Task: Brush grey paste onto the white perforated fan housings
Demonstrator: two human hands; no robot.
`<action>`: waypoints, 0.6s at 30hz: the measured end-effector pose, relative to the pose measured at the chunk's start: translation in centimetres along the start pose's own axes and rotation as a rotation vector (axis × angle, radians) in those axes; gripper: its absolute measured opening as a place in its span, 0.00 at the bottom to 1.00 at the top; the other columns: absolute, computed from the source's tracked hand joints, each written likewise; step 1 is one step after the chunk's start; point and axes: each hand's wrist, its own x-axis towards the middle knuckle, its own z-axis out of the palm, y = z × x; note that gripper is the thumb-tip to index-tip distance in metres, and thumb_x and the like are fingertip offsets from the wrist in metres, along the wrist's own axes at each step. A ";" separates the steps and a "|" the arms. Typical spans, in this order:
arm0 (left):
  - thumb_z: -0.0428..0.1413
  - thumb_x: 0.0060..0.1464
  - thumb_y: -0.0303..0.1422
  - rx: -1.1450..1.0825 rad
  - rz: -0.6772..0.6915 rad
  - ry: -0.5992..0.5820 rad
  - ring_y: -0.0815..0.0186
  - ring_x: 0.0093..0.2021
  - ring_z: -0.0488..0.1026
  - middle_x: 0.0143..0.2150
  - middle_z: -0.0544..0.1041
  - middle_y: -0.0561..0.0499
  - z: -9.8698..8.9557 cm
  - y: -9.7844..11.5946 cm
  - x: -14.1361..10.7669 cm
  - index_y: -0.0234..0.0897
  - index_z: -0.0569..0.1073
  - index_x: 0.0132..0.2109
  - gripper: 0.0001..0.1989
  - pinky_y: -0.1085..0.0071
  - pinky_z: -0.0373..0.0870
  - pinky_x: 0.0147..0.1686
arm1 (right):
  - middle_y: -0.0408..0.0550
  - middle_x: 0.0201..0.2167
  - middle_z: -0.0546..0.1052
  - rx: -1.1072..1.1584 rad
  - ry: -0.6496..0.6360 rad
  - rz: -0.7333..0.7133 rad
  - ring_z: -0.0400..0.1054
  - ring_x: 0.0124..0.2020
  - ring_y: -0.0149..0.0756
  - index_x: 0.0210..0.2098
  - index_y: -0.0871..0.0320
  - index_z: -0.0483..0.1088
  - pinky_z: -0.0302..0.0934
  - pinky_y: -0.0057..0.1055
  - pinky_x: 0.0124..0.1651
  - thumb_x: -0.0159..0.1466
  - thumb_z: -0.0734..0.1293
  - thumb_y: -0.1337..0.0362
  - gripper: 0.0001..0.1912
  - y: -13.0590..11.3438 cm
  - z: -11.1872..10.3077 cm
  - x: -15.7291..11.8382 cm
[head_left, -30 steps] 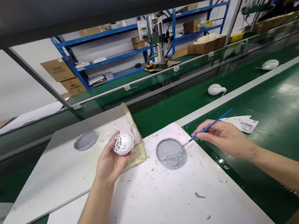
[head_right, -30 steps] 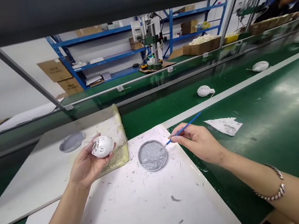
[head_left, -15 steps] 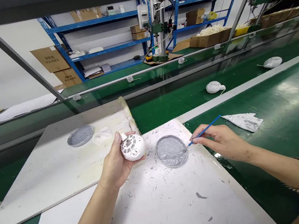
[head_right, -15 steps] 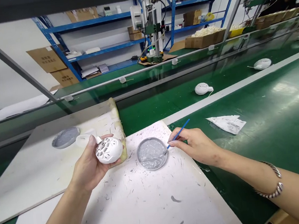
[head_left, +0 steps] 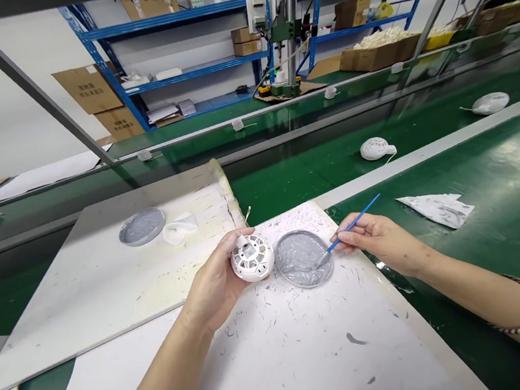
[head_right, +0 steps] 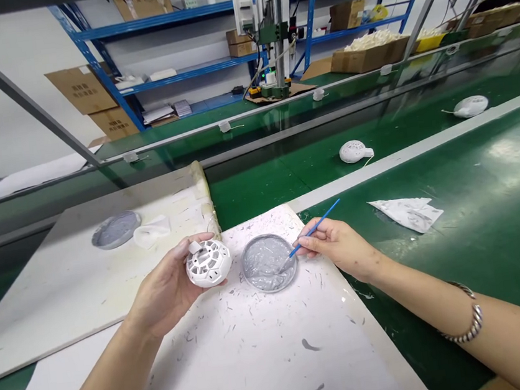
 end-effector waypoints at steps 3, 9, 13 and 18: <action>0.54 0.59 0.41 0.013 0.010 0.003 0.59 0.41 0.73 0.46 0.73 0.45 0.0 0.1 0.0 0.38 0.76 0.47 0.15 0.61 0.78 0.37 | 0.48 0.30 0.79 0.054 0.027 0.020 0.75 0.33 0.33 0.32 0.58 0.71 0.67 0.30 0.37 0.54 0.74 0.49 0.19 0.1 -0.1 -0.1; 0.55 0.58 0.41 0.009 0.001 0.006 0.58 0.41 0.73 0.45 0.73 0.45 -0.3 0.2 -0.3 0.38 0.75 0.47 0.15 0.60 0.77 0.38 | 0.47 0.28 0.78 0.111 0.071 0.044 0.74 0.31 0.33 0.32 0.57 0.71 0.69 0.33 0.38 0.52 0.75 0.47 0.21 -0.4 -0.1 -0.2; 0.54 0.58 0.40 0.010 -0.006 0.008 0.58 0.41 0.73 0.46 0.73 0.45 -0.2 0.0 -0.3 0.38 0.75 0.47 0.14 0.60 0.77 0.37 | 0.47 0.27 0.78 0.104 0.098 0.021 0.74 0.31 0.34 0.31 0.57 0.71 0.69 0.32 0.38 0.50 0.75 0.47 0.22 -0.5 -0.1 -0.2; 0.53 0.59 0.39 -0.007 -0.029 -0.018 0.59 0.39 0.73 0.45 0.71 0.46 0.2 -0.3 -0.3 0.38 0.75 0.47 0.14 0.60 0.77 0.36 | 0.48 0.29 0.79 0.032 0.108 -0.037 0.75 0.34 0.35 0.31 0.57 0.71 0.69 0.32 0.39 0.51 0.75 0.46 0.21 -0.6 -0.1 -0.4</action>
